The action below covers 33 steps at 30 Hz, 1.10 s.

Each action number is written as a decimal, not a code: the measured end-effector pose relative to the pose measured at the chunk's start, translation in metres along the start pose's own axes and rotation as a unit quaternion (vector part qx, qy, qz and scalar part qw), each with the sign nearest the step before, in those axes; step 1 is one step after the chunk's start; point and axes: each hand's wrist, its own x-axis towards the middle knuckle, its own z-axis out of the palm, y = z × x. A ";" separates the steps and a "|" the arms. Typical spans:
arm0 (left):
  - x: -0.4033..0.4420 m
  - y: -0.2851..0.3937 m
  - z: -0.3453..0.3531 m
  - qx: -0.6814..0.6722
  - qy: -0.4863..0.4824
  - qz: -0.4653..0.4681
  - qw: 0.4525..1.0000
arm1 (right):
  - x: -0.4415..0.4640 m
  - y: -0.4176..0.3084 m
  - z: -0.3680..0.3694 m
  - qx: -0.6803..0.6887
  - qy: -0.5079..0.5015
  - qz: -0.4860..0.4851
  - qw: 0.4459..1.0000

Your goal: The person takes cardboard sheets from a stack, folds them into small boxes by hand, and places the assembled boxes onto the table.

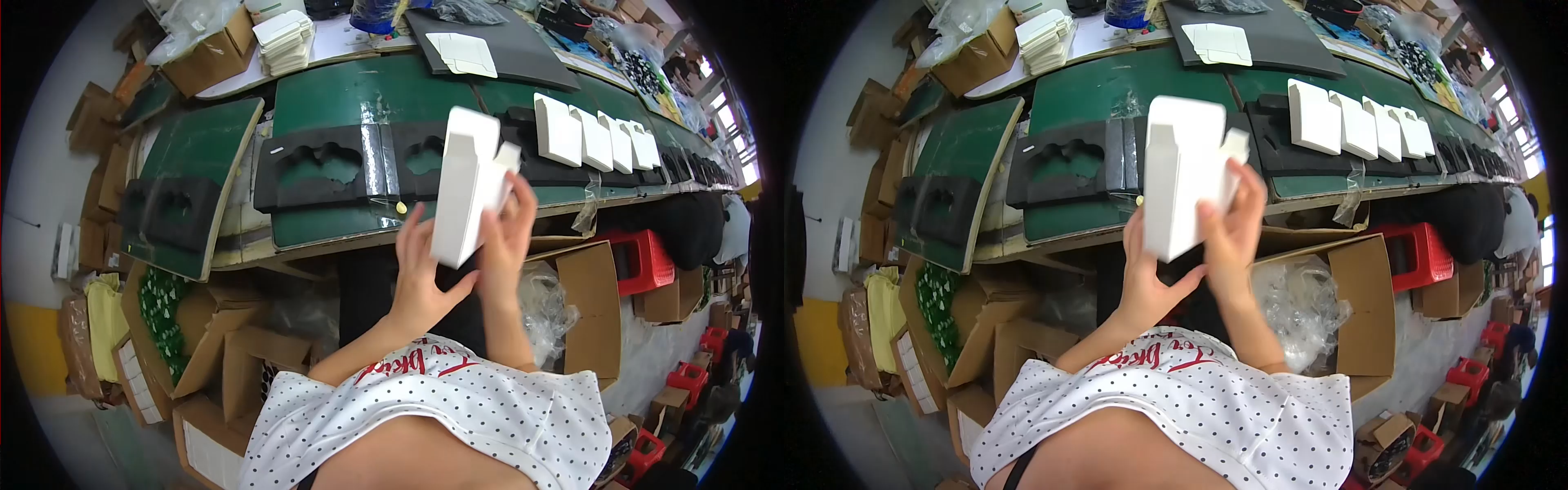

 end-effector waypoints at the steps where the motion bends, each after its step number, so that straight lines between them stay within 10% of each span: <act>1: -0.003 -0.004 -0.001 0.005 0.008 -0.010 1.000 | 0.021 0.003 -0.013 -0.116 0.026 -0.060 0.991; 7: -0.015 -0.016 -0.036 -0.010 0.015 -0.085 0.996 | 0.129 0.008 -0.085 -0.510 0.045 -0.180 0.840; 10: -0.024 -0.021 -0.043 -0.021 0.023 -0.099 0.995 | 0.132 0.027 -0.096 -0.724 0.033 -0.239 0.646; 13: -0.030 -0.022 -0.048 -0.017 0.011 -0.130 0.991 | 0.128 0.035 -0.088 -0.768 0.074 -0.287 0.567; 15: -0.036 -0.025 -0.049 -0.031 0.010 -0.146 0.989 | 0.140 0.030 -0.090 -0.760 0.081 -0.305 0.568; 18: -0.036 -0.033 -0.049 -0.054 0.018 -0.153 0.987 | 0.194 0.013 -0.067 -0.567 -0.004 -0.393 0.724; 19: -0.037 -0.033 -0.050 -0.063 0.018 -0.155 0.986 | 0.210 0.010 -0.051 -0.595 -0.056 -0.278 0.752; 21: -0.035 -0.031 -0.051 -0.087 0.007 -0.159 0.983 | 0.268 0.053 -0.038 -0.644 -0.121 -0.332 0.679; 25: -0.034 -0.029 -0.057 -0.117 0.000 -0.159 0.980 | 0.326 0.098 -0.018 -0.832 -0.351 -0.119 0.413; 27: -0.038 -0.029 -0.063 -0.129 0.042 -0.181 0.974 | 0.346 0.105 -0.022 -0.788 -0.414 -0.011 0.455; 33: -0.046 -0.045 -0.074 -0.223 0.065 -0.273 0.934 | 0.367 0.105 -0.040 -0.711 -0.434 -0.158 0.530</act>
